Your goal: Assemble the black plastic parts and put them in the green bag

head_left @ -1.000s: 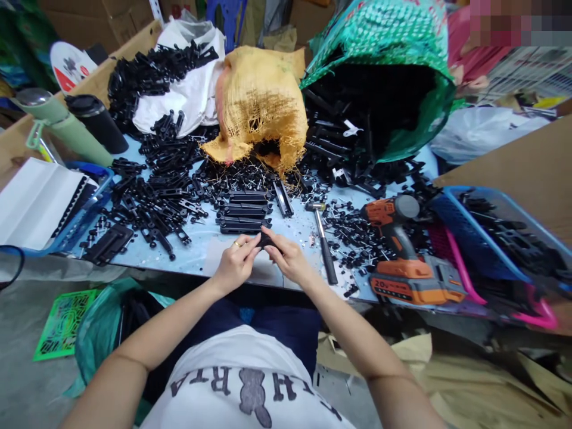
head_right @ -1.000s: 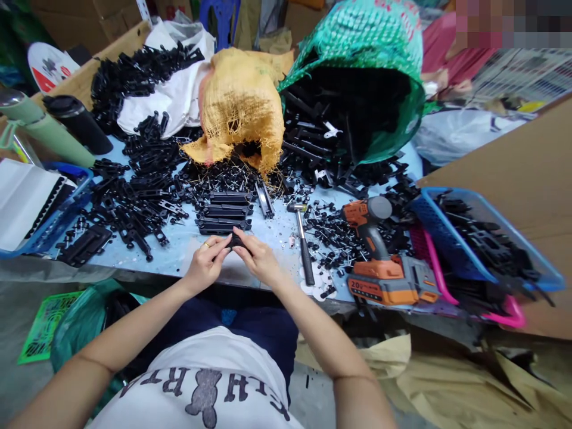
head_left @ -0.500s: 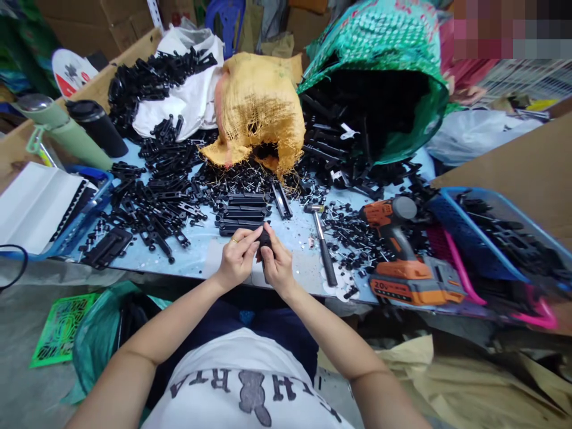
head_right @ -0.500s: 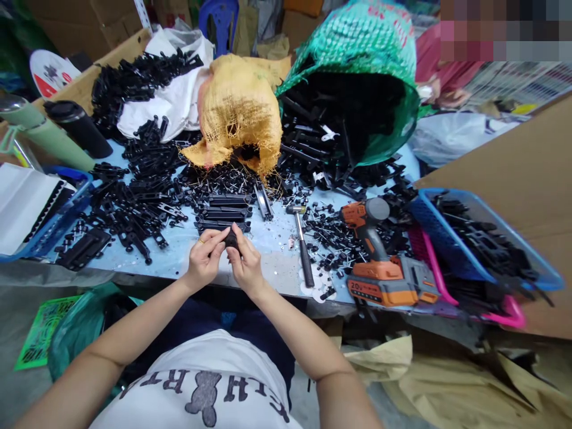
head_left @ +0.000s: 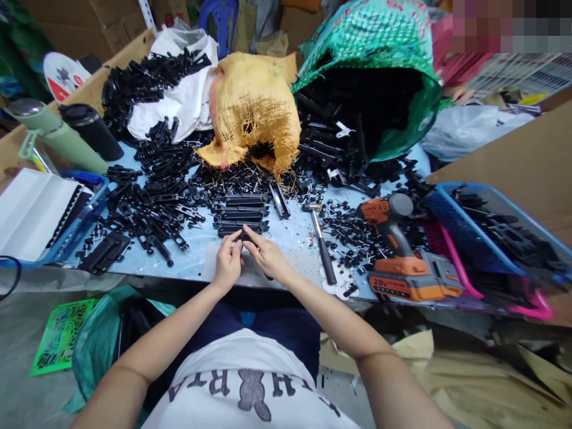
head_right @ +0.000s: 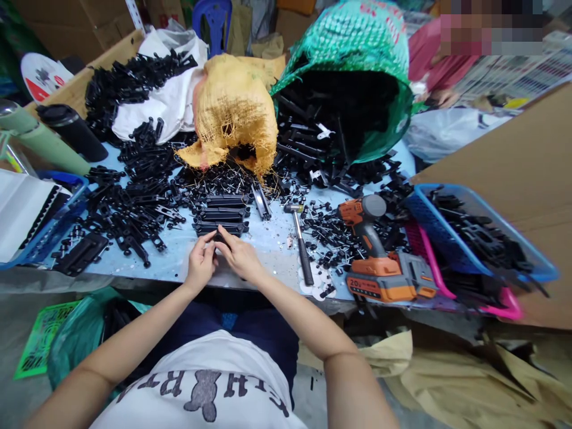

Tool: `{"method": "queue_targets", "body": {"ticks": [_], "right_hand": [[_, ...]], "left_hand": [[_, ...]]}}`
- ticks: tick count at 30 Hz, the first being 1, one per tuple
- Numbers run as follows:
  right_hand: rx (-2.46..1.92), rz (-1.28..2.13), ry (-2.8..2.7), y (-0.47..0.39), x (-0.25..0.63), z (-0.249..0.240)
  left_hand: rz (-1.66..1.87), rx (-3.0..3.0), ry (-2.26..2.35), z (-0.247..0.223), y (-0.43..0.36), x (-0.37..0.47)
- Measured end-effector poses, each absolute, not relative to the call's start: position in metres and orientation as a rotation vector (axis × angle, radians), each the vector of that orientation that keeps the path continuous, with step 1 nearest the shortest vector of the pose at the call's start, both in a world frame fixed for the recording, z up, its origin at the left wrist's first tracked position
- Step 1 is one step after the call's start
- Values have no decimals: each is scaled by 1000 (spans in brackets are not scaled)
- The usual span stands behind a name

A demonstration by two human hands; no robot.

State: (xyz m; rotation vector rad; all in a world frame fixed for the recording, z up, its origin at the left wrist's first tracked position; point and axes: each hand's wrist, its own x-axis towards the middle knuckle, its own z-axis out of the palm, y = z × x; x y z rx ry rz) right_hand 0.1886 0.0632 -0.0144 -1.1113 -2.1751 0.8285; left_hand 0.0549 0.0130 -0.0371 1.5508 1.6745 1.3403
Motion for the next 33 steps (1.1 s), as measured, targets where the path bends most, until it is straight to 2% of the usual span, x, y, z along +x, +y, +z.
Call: {"method": "queue_targets", "body": {"ticks": [2,4,7,10,13,15,18,21,24,28,33], "right_hand": [[-1323,484,-2284,96,204,-5],[-1584,184,-2123,139,225,3],[-1828,10,-1932,200,257,4],[-1884,117,-1988,234,280,0],[-1722,167,-1913,229,297,7],[-1505,113,-1825,206,307,24],[-1168,115,-1825,154,310,60],[-982,363,-1897,98,290,78],[-931,639,-1762,58,259,60],[-1076,793,-1809,38,249,19],[-1178,730,-2479,40,293,8]], "left_hand": [[1248,1601,1852,-42,6,53],[1036,1917,1890,-40,3,49],[552,2448,1576,-31,9,43],[271,2612,1473,-26,19,41],[240,2544,1627,-24,21,39],[348,2458,1625,-21,20,38],[690,2358,1543,-12,22,46],[972,2263,1394,-5,33,69],[998,2067,1203,-6,39,97],[877,2092,1244,-17,35,107],[321,2423,1368,-22,32,74]]}}
